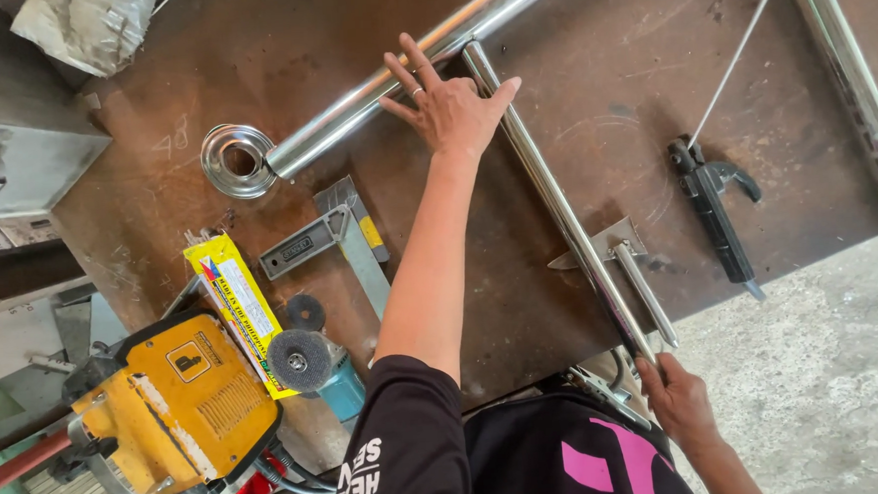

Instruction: The person positions stainless steel tubes and a curved handle piece on a steel workbench, aligns them against a try square and a metal bracket, then tack welds the joints with an arc welder, producing sparks. They reposition the frame and weld additional joints along the tubes.

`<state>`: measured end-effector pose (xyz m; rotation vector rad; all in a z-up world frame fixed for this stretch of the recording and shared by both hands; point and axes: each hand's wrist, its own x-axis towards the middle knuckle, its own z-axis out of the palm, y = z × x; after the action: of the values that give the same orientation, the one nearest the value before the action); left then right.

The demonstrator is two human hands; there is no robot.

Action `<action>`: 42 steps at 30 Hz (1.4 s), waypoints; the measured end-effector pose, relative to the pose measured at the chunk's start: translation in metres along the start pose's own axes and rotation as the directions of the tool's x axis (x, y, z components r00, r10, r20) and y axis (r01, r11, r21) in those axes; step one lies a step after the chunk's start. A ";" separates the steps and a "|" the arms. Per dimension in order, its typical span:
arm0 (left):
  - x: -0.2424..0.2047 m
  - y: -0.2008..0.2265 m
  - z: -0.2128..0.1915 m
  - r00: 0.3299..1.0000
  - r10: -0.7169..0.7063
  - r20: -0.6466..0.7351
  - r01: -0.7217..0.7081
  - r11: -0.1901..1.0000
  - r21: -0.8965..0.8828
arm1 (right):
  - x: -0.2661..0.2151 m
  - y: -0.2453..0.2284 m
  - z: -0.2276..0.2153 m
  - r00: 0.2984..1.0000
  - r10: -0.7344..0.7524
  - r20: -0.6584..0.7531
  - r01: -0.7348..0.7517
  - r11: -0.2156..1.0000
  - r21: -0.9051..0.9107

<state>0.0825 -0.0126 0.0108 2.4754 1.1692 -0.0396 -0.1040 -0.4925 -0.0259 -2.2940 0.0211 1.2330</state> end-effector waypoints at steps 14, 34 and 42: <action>-0.008 0.012 0.000 0.994 -0.113 0.001 0.112 0.985 -0.131 | -0.011 -0.036 -0.002 0.998 0.051 0.035 -0.054 0.995 0.088; -0.005 0.013 0.010 0.980 -0.186 -0.069 0.159 0.944 -0.290 | 0.021 -0.100 -0.096 0.554 -0.613 -0.563 0.371 0.788 -0.491; -0.005 0.014 0.010 0.974 -0.218 -0.058 0.194 0.940 -0.281 | -0.024 -0.092 -0.037 1.000 -0.002 -0.031 -0.013 0.890 -0.455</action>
<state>0.0908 -0.0280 0.0078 2.1253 1.3672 0.1646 -0.0659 -0.4363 0.0502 -2.7121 -0.2813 1.3129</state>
